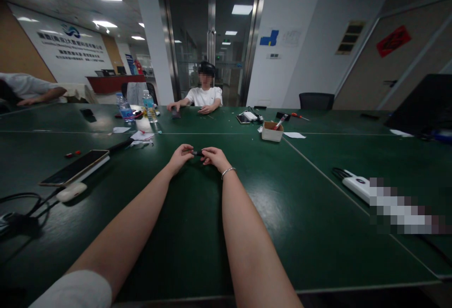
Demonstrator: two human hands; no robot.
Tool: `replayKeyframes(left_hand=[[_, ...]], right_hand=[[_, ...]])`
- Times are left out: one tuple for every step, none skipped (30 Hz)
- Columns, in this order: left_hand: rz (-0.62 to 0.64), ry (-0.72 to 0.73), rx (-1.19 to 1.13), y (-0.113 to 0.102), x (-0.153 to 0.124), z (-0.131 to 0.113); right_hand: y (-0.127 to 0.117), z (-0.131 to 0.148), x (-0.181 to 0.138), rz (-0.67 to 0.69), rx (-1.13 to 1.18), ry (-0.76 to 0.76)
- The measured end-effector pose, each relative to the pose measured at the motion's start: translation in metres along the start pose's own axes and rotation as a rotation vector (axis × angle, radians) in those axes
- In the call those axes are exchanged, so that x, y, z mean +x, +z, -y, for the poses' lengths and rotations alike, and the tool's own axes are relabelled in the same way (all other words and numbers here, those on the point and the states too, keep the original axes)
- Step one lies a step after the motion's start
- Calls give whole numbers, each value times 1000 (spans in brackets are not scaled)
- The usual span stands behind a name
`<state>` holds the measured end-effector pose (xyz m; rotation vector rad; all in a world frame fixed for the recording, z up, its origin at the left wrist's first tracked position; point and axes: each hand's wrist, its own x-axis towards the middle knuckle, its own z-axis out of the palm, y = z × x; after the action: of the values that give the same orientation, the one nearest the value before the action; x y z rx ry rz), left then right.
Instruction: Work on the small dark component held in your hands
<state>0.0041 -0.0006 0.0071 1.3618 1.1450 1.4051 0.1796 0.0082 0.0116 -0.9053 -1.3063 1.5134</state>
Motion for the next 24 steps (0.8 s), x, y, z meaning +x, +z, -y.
replayKeyframes(left_hand=[[-11,-45,-29,0,0,0],[-11,-98,-46,0,1,1],[-1,-132,-45,1,2,2],[13,-137,-30,1,2,2],[23,-108,-5,1,3,2],[15,-64,11,1,3,3],[2,-30,12,1,3,3],[-14,-29,-7,1,3,2],[-22,-57,-31,1,2,2],[-11,-102,-49,1,2,2],[13,-142,-51,1,1,1],[42,-156,-38,2,0,1],[69,-142,-15,2,0,1],[83,-107,11,3,0,1],[85,-70,30,3,0,1],[74,-52,38,4,0,1],[60,-62,38,4,0,1],[53,-94,39,4,0,1],[53,-129,44,4,0,0],[59,-144,51,3,0,0],[69,-130,60,3,0,0],[77,-94,66,2,0,0],[81,-54,63,2,0,0],[80,-31,47,1,-1,-1]], right_hand=[[0,0,0,-2,-2,2],[0,1,-1,-2,-6,4],[0,1,-1,-1,-11,7],[1,2,-1,0,-16,9],[1,2,-1,-1,-18,10],[1,2,-1,-3,-18,11],[1,2,-1,-4,-17,11],[1,2,-1,-6,-15,10],[1,2,-1,-9,-13,9],[1,2,-1,-11,-13,9],[1,2,-1,-10,-14,10],[1,1,0,-8,-15,11],[0,1,0,-7,-14,10],[0,1,0,-5,-11,8],[0,1,-1,-1,-8,6],[0,1,-1,2,-6,4],[0,1,-1,3,-5,3],[0,1,-1,3,-5,3],[0,2,-2,4,-6,5],[1,2,-2,4,-8,7],[1,2,-2,3,-9,8],[1,3,-2,4,-8,8],[1,3,-2,6,-8,8],[1,3,-3,7,-8,8]])
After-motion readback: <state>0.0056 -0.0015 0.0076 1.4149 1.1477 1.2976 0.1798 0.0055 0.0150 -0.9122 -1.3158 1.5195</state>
